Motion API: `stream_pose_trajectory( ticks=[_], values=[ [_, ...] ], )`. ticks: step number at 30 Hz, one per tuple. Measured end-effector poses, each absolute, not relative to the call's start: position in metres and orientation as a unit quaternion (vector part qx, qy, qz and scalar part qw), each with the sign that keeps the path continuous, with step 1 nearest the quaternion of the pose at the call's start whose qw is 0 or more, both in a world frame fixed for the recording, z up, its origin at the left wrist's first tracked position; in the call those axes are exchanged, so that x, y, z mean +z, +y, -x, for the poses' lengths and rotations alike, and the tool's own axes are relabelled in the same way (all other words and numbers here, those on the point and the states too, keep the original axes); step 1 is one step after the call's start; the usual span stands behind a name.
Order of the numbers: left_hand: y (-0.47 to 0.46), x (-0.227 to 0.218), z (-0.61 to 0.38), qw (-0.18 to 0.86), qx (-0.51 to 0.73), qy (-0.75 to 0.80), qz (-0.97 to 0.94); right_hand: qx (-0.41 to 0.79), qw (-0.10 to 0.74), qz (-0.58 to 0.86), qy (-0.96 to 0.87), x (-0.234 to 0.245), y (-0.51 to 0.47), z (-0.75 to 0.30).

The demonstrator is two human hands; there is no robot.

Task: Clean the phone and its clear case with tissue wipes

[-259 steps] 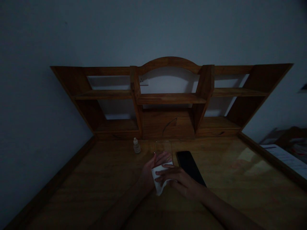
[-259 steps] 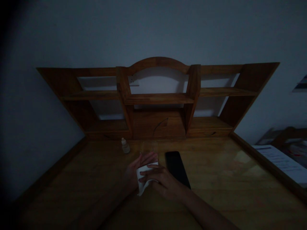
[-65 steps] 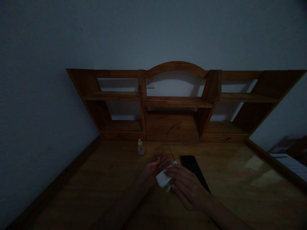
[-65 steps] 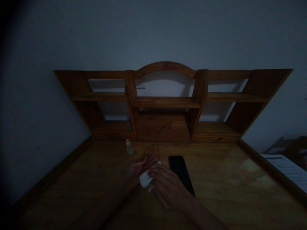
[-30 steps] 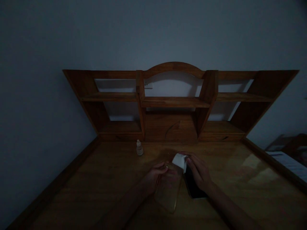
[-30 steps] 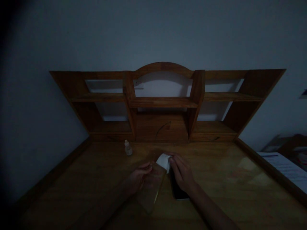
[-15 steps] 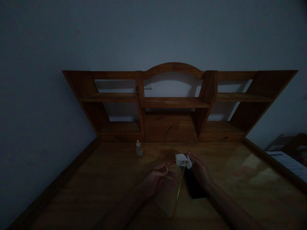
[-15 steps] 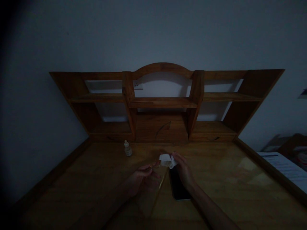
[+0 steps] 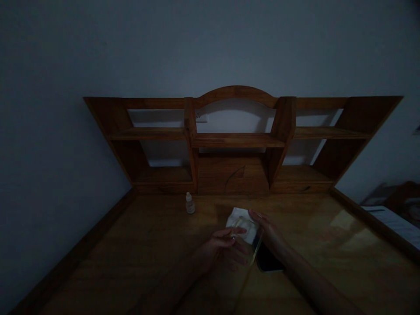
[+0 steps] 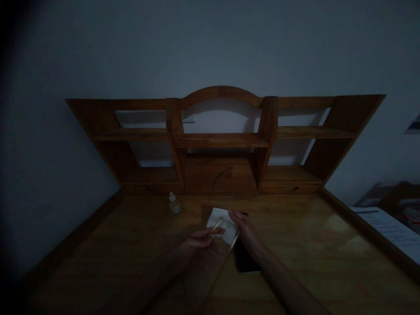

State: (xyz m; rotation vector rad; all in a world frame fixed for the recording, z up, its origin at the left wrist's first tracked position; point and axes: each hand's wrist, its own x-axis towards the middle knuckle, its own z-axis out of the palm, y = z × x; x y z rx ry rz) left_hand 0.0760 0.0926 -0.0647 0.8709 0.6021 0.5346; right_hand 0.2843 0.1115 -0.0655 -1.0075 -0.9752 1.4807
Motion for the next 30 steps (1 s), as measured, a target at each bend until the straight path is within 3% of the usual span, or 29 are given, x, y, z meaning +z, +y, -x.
stream_pose_trajectory(
  ticks=[6, 13, 19, 30],
  values=[
    [0.098, -0.069, -0.081, 0.804, 0.314, 0.335, -0.379, 0.609, 0.535, 0.401, -0.426, -0.064, 0.110, -0.284],
    [0.104, -0.081, -0.080, 0.779, 0.375, 0.365, -0.345, 0.366, 0.509, 0.474, -0.618, -0.066, 0.107, -0.296],
    [0.108, -0.084, -0.084, 0.788, 0.429, 0.336, -0.288, 0.131, 0.359, 0.380, -0.843, -0.069, 0.101, -0.279],
    [0.113, -0.088, -0.087, 0.829, 0.460, 0.267, -0.172, 0.188, 0.293, 0.350, -0.870, -0.073, 0.100, -0.276]
  ],
)
